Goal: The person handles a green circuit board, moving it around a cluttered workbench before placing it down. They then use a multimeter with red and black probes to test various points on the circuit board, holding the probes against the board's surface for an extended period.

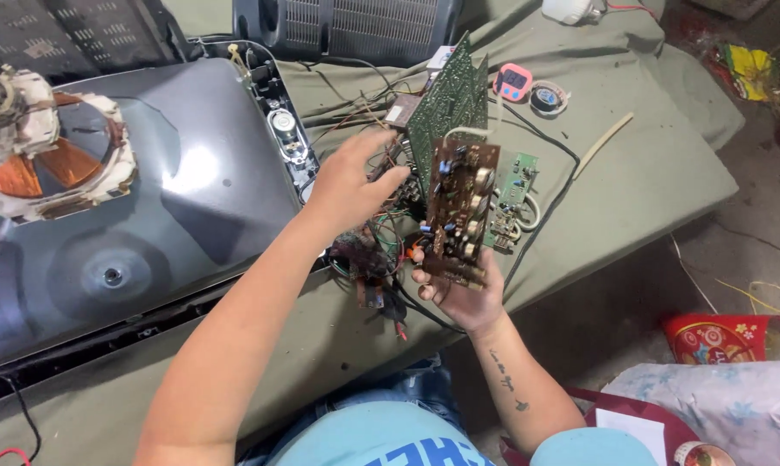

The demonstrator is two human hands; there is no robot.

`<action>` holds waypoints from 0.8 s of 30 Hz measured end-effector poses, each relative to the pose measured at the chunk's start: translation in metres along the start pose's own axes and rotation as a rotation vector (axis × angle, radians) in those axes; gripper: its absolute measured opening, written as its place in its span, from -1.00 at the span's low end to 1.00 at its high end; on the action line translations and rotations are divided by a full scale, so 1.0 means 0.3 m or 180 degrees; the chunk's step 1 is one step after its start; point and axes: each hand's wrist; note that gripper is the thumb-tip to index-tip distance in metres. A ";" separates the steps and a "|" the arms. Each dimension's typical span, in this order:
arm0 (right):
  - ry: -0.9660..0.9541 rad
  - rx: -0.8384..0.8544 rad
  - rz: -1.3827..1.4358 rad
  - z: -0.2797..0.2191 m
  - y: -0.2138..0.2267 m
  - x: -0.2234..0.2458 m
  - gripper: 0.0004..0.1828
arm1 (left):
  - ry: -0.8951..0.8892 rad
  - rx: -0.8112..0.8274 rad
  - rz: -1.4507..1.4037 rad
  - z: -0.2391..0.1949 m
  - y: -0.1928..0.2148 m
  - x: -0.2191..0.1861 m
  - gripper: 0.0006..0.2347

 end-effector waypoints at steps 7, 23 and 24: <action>-0.0115 0.0487 -0.0391 0.019 -0.030 -0.130 -0.06 | 0.0394 -0.0412 -0.0716 -0.314 0.049 0.070 -0.74; -0.1508 0.0394 -0.0636 0.142 -0.322 -0.627 -0.23 | 0.0759 -0.1224 -0.2138 -1.000 -0.146 0.341 -0.34; -0.1199 0.0742 -0.1181 0.181 -0.427 -0.605 -0.10 | 0.0782 -0.1224 -0.2296 -1.015 -0.143 0.334 -0.28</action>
Point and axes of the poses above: each hand's wrist, its own z-axis towards the middle knuckle, its own y-axis out of the back of the hand, x = y × z, and after that the axes turned 11 degrees about x, right-handed
